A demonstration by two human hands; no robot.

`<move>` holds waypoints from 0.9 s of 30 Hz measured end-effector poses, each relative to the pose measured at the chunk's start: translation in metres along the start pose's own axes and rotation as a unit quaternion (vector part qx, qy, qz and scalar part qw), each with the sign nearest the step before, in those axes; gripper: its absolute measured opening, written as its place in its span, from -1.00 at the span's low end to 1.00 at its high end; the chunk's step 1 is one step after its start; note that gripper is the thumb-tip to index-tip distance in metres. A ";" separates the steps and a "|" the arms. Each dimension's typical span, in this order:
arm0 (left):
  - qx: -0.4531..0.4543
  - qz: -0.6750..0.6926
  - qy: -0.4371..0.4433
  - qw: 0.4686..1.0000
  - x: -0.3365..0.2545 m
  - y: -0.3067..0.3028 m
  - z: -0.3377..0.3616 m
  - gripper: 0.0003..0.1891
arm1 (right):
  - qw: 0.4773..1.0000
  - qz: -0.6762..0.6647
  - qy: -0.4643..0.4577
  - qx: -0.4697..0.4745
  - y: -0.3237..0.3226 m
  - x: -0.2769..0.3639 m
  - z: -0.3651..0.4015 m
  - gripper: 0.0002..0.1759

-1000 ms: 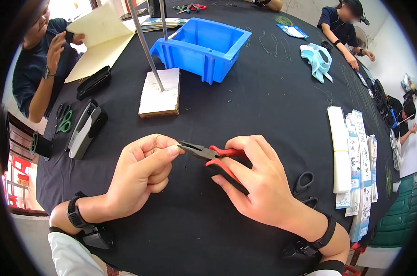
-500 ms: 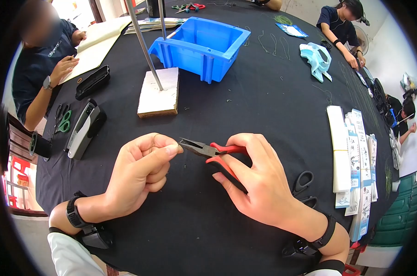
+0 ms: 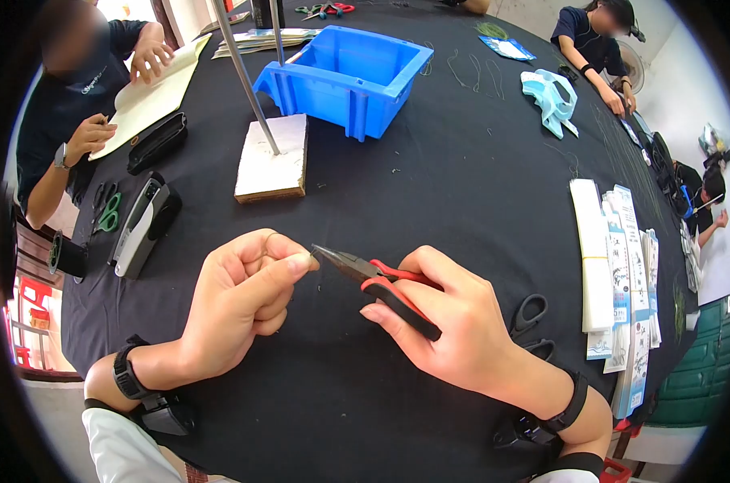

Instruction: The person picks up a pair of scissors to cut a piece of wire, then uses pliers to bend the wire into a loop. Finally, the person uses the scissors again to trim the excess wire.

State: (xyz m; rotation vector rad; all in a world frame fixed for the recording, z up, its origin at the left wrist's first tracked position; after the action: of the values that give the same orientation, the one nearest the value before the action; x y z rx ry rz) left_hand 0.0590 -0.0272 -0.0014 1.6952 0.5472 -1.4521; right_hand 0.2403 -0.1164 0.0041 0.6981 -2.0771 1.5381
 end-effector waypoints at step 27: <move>0.089 -0.160 0.058 0.981 0.001 0.006 0.005 -0.90 | 0.934 -0.267 0.222 0.085 0.001 -0.006 0.000 -0.87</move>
State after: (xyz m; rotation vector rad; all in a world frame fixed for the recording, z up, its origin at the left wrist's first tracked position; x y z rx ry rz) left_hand 0.0605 -0.0347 -0.0003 1.9074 0.8040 -1.6757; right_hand 0.2441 -0.1158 0.0002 0.8042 -1.2961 1.3989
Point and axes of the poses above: each hand's wrist, its own z-axis away from the middle knuckle, its own y-axis out of the palm, x = y × z, the point moved 2 cm from there along -z, towards the middle knuckle, and after that the axes turned 15 degrees about y, right-handed, at the moved point
